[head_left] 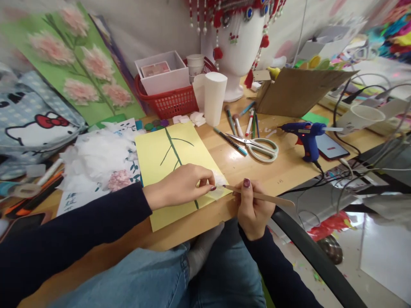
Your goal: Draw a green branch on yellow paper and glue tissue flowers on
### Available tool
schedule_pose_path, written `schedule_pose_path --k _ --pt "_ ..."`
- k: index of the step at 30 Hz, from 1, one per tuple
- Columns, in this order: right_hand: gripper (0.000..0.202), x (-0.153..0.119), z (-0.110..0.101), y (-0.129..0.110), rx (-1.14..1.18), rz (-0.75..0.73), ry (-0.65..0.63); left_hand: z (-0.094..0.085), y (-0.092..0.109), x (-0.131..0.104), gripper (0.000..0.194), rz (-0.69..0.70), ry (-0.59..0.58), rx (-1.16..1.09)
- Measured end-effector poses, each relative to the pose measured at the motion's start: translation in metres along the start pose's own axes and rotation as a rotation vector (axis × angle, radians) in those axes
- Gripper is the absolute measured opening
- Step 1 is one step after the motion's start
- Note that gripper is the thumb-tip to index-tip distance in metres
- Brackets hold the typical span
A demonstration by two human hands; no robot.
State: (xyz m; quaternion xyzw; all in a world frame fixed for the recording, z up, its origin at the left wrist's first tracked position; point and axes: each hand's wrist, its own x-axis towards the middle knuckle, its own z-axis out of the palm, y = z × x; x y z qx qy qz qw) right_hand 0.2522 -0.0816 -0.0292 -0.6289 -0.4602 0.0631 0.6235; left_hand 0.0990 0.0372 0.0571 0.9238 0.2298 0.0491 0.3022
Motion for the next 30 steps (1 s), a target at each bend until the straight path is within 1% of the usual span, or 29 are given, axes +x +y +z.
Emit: schedule_pose_path --k 3,6,8,10,15,17,18,19,21,22,23,24,25,27,30 --pt "0.035 -0.003 -0.002 0.001 0.084 -0.004 -0.001 0.004 -0.005 0.003 0.012 -0.021 0.027 0.029" --pt "0.028 -0.001 -0.004 -0.001 0.100 -0.110 -0.102 0.006 -0.009 0.002 0.012 -0.037 0.051 0.032" --pt "0.021 0.002 -0.005 -0.002 0.053 -0.191 -0.177 0.006 -0.011 0.002 0.012 -0.045 0.064 0.026" --pt "0.017 0.006 -0.006 -0.003 0.003 -0.247 -0.222 0.007 -0.012 0.002 0.012 -0.046 0.073 0.017" --pt "0.017 0.008 -0.003 -0.002 -0.094 -0.304 -0.236 0.006 -0.011 -0.001 0.011 -0.044 0.108 -0.001" --pt "0.018 0.008 -0.002 -0.002 -0.139 -0.309 -0.244 0.007 -0.014 -0.008 0.011 -0.044 0.158 0.015" --pt "0.018 0.008 -0.002 -0.002 -0.157 -0.309 -0.249 0.008 -0.016 -0.013 0.017 -0.044 0.190 0.043" --pt "0.018 0.007 -0.001 -0.002 -0.171 -0.309 -0.256 0.010 -0.020 -0.019 0.028 -0.049 0.217 0.084" --pt "0.018 0.007 -0.001 -0.002 -0.192 -0.320 -0.268 0.015 -0.030 -0.031 0.063 -0.082 0.221 0.182" --pt "0.017 0.007 -0.001 -0.002 -0.203 -0.327 -0.275 0.018 -0.035 -0.036 0.080 -0.111 0.191 0.224" --pt "0.017 0.007 -0.001 -0.002 -0.216 -0.336 -0.282 0.022 -0.039 -0.041 0.093 -0.140 0.146 0.257" --pt "0.017 0.007 0.000 -0.003 -0.230 -0.345 -0.287 0.025 -0.043 -0.044 0.100 -0.167 0.097 0.282" --pt "0.017 0.007 0.000 -0.003 -0.244 -0.350 -0.293 0.028 -0.047 -0.047 0.103 -0.186 0.054 0.305" --pt "0.017 0.009 0.000 -0.004 -0.268 -0.354 -0.304 0.031 -0.050 -0.048 0.101 -0.196 0.006 0.346" --pt "0.018 0.011 0.002 -0.006 -0.280 -0.347 -0.327 0.032 -0.048 -0.047 0.098 -0.183 -0.001 0.388"
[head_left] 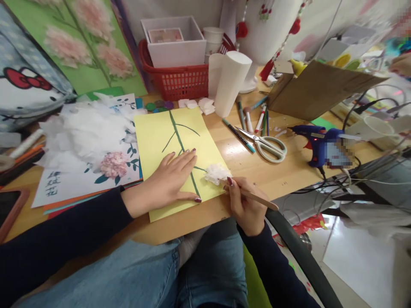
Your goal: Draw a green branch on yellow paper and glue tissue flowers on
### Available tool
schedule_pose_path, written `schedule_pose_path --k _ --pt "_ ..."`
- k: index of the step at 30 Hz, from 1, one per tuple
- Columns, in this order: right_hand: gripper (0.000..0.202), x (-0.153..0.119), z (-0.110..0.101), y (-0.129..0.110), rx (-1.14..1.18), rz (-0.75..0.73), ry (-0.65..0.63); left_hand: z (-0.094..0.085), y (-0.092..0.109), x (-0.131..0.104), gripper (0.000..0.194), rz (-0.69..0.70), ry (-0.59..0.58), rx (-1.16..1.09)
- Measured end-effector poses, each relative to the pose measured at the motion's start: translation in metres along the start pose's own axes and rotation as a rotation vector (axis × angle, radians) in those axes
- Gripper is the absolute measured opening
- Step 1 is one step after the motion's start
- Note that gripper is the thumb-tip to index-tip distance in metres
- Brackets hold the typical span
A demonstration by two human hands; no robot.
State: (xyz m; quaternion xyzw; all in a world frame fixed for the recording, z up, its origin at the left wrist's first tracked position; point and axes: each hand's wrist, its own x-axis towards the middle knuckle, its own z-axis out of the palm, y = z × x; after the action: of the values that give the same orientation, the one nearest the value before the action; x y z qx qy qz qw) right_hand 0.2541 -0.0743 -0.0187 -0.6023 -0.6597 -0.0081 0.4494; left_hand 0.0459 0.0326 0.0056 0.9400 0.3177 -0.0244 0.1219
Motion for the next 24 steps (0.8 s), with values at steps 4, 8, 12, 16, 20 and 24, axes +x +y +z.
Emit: schedule_pose_path --k 4,8,12,16,20,24 --pt "0.019 0.002 0.002 0.000 0.026 0.026 -0.007 -0.003 0.004 0.001 0.100 -0.024 -0.027 0.004" --pt "0.020 0.002 0.004 0.001 0.101 0.106 0.007 -0.003 0.004 -0.001 0.098 -0.024 -0.018 -0.018" --pt "0.030 0.001 0.004 0.001 0.319 0.327 0.147 -0.001 0.001 -0.001 0.098 -0.022 -0.010 -0.046" --pt "0.040 0.001 0.003 -0.002 0.543 0.459 0.345 -0.003 0.004 0.000 0.097 -0.003 0.003 -0.063" --pt "0.042 0.003 0.002 -0.008 0.658 0.519 0.470 -0.018 0.008 -0.010 0.085 0.002 0.018 -0.011" --pt "0.038 -0.001 0.004 -0.006 0.636 0.591 0.632 -0.046 -0.011 -0.039 0.028 -0.029 0.240 -0.013"
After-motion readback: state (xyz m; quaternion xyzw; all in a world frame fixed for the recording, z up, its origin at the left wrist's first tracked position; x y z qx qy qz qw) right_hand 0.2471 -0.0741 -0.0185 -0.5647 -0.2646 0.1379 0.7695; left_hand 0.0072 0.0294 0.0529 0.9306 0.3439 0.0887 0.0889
